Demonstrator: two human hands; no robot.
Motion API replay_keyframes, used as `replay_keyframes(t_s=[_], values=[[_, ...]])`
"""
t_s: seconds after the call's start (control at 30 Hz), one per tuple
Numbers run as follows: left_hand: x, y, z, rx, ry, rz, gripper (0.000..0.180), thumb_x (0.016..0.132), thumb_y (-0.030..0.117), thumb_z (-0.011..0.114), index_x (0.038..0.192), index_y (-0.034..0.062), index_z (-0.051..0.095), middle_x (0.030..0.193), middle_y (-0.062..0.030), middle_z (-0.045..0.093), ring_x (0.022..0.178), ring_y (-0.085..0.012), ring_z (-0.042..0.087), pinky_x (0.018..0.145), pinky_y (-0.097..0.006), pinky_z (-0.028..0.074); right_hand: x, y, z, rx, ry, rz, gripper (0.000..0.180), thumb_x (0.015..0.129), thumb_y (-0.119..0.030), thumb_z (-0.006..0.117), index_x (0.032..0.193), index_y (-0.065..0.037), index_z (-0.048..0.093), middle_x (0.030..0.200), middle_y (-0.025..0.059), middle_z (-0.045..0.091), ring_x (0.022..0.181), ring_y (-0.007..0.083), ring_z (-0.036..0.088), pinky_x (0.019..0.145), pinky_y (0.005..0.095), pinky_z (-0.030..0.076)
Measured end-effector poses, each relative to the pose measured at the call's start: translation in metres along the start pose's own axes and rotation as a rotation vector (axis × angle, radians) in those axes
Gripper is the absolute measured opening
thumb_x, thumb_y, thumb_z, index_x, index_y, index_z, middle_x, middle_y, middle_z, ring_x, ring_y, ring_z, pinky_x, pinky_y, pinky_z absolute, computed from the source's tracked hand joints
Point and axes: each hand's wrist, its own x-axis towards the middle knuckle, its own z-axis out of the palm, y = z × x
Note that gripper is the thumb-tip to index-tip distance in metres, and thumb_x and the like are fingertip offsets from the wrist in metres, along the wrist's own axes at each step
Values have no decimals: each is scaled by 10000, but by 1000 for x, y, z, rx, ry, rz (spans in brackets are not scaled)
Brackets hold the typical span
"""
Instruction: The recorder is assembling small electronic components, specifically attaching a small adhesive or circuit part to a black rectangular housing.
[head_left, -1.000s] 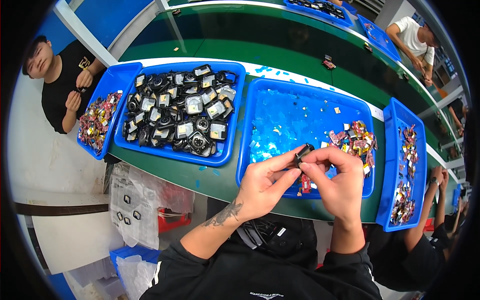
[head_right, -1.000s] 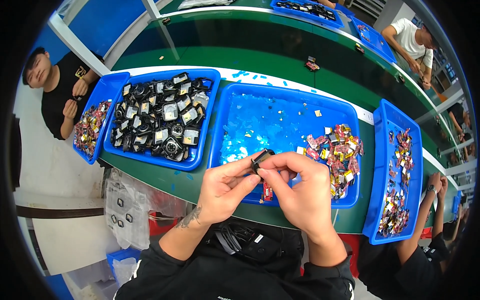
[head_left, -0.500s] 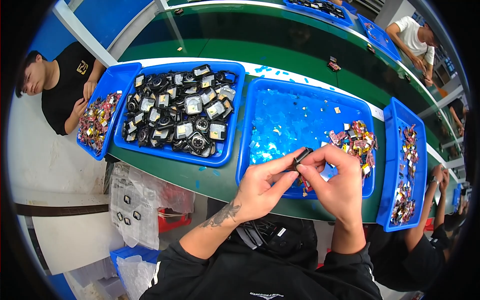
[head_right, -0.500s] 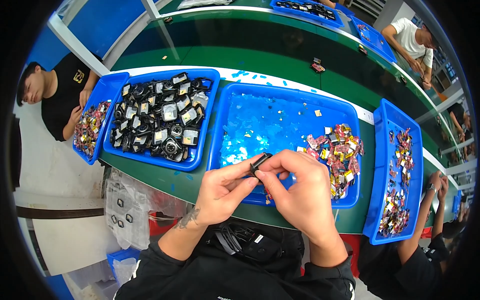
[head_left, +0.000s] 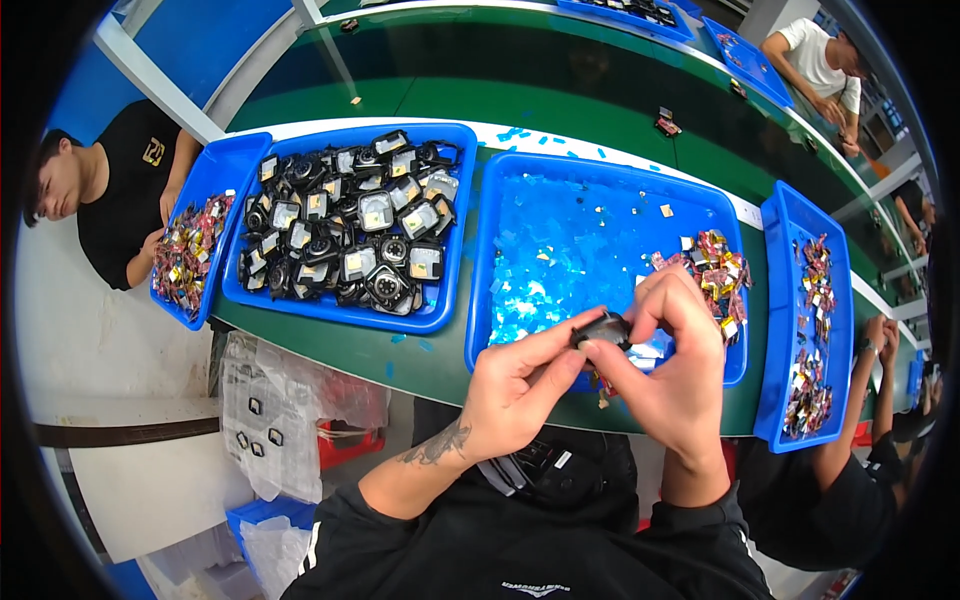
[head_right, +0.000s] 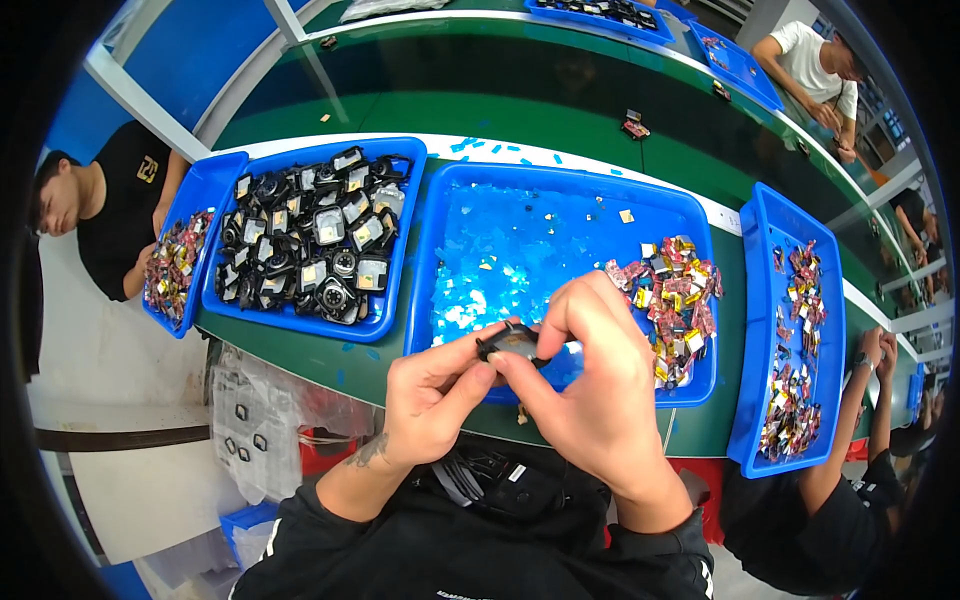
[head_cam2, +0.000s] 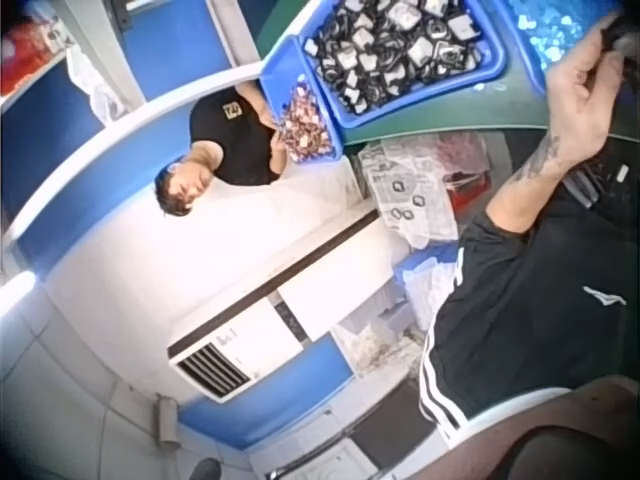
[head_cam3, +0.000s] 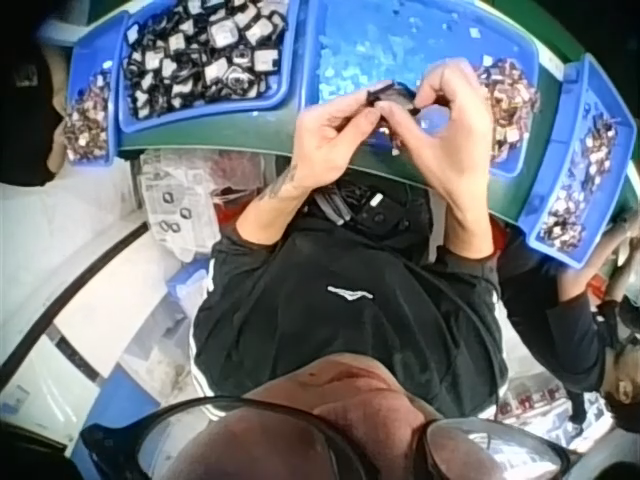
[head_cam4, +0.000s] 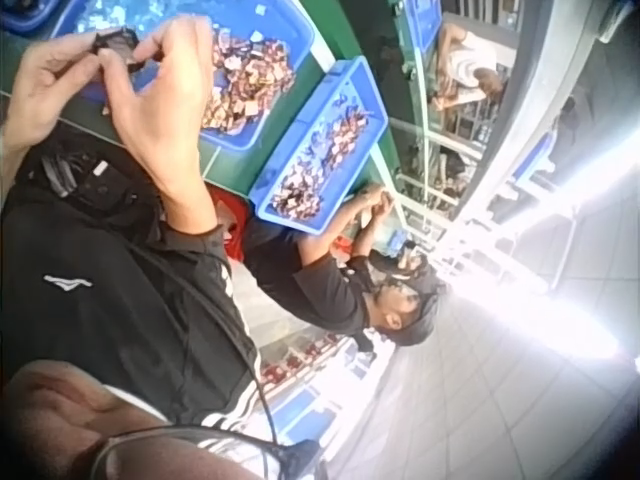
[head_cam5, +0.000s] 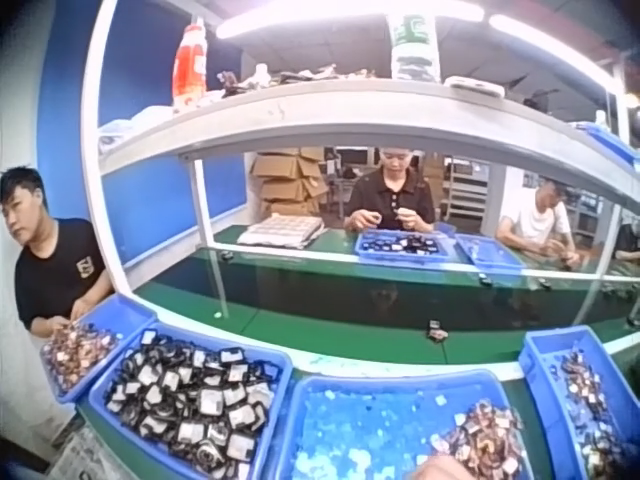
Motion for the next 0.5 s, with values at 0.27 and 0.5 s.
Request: replay_keyframes(t_s=[0.27,0.5], values=[[15,2,4,-296,234,77,400,968,8,498,1343,-109,426,1218,-177,592,1099,-217,602,939,-350,520,-17,1,-13,461,13,401,297,743,36,745,1010,33,617,977,85,627,915,150,639,786,275,552],[6,17,-12,360,35,310,428,873,-91,574,1292,-10,535,1244,-203,546,1119,-266,601,911,-337,523,-17,4,-2,615,-16,434,106,809,59,698,889,46,630,865,84,658,799,110,648,720,226,548]])
